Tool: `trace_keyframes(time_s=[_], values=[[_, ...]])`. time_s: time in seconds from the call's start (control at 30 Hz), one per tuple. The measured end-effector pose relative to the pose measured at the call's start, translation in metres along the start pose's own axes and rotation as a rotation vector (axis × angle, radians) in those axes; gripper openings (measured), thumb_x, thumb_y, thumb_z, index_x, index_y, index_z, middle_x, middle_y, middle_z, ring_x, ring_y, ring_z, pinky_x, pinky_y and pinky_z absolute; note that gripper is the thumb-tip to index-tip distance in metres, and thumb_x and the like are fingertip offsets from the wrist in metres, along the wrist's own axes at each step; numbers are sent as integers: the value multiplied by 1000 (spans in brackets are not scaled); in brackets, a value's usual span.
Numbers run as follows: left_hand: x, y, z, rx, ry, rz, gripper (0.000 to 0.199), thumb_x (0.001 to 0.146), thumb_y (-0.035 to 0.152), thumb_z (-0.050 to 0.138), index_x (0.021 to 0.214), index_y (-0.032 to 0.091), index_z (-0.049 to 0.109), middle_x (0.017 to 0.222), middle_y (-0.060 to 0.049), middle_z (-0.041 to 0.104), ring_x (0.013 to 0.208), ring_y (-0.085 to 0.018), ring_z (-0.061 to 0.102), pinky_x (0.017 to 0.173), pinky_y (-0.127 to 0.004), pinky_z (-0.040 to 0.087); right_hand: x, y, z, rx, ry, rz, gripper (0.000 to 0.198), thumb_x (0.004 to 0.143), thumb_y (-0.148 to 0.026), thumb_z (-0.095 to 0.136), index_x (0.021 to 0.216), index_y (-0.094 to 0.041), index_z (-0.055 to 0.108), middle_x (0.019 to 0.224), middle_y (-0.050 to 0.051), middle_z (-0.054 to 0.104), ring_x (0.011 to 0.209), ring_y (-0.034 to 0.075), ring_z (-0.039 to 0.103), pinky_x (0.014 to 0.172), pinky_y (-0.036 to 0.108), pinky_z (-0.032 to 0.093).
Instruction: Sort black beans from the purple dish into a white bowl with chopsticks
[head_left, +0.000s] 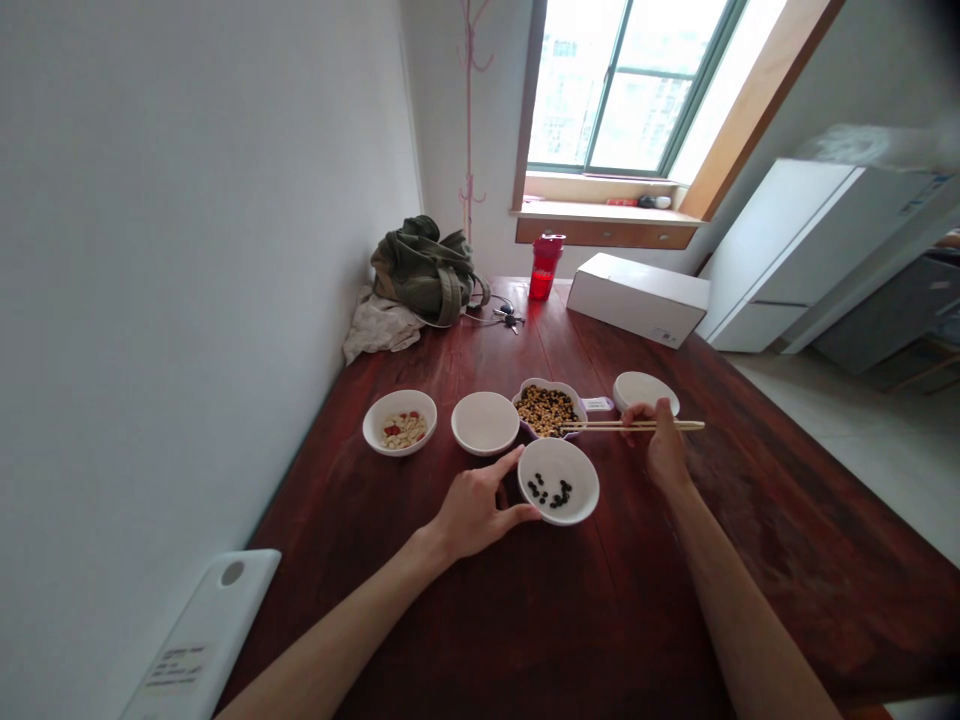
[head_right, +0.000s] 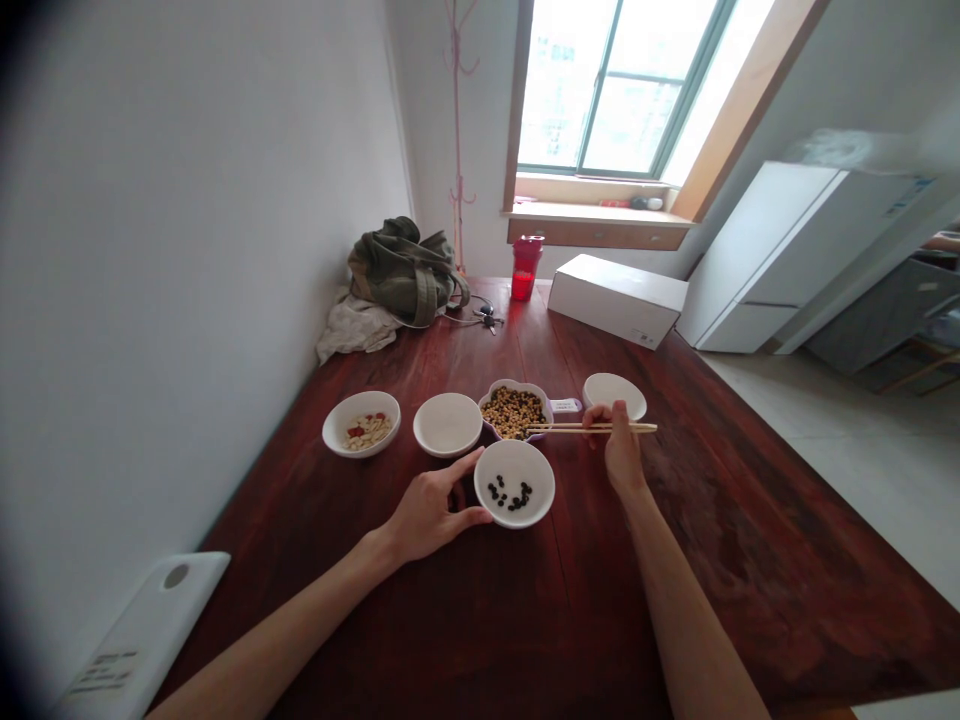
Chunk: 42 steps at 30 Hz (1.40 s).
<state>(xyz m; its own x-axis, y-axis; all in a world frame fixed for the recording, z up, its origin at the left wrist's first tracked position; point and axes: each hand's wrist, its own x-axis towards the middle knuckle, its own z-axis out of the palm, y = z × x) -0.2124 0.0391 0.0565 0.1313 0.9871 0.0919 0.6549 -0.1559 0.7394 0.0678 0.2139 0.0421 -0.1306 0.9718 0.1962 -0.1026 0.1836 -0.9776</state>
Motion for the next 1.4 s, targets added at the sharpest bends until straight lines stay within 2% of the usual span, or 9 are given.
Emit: trace_keyframes(time_s=[0.63,0.8,0.93,1.03,1.1,1.23,1.3,1.4], values=[[0,-1,1,1,4,15,92,84,65,73,157,22,39,107,-7,77,77,-21,72,72,-28,53,-3,-4,2,-67,53,-1,69,94,-77,38,61,-22,63,52,1,54,47,15,46,45,30,32],[0,-1,0,-4,-5,0,90,85,64,72,158,22,38,95,-4,77,75,-21,71,69,-27,51,-2,0,0,22,97,7,67,93,-77,41,64,-22,65,53,2,56,48,15,48,45,30,33],[0,-1,1,-16,0,-3,92,84,64,73,158,23,38,99,-4,77,73,-20,70,68,-27,51,0,-5,1,188,126,8,65,92,-75,47,62,-22,66,58,3,57,50,15,50,44,29,34],[0,-1,1,-13,-1,-4,91,85,64,72,158,21,38,94,-4,77,73,-20,70,69,-27,51,-2,-17,2,307,51,-6,65,91,-76,49,57,-22,63,58,3,51,52,15,50,43,28,35],[0,-1,1,-10,-5,-5,90,86,64,71,158,21,38,89,-4,76,73,-21,70,69,-27,51,-3,-25,2,349,-51,-1,66,91,-76,49,55,-22,61,55,2,47,53,16,50,44,28,39],[0,-1,0,-12,-5,0,91,84,65,72,157,21,40,92,-4,77,73,-21,70,69,-27,51,-8,-32,3,365,-259,91,66,91,-76,47,57,-22,63,54,3,48,54,18,55,45,31,45],[0,-1,0,-15,-2,-2,92,83,66,73,157,22,40,94,-4,77,73,-21,70,70,-28,51,-9,-31,3,362,-279,117,65,90,-77,48,59,-22,65,54,4,51,56,20,58,44,31,45],[0,-1,1,-17,-3,-7,91,84,65,72,157,22,40,92,-4,77,72,-20,70,70,-28,51,-8,-27,3,362,-241,109,64,90,-76,48,60,-22,66,57,5,55,57,20,60,44,29,46]])
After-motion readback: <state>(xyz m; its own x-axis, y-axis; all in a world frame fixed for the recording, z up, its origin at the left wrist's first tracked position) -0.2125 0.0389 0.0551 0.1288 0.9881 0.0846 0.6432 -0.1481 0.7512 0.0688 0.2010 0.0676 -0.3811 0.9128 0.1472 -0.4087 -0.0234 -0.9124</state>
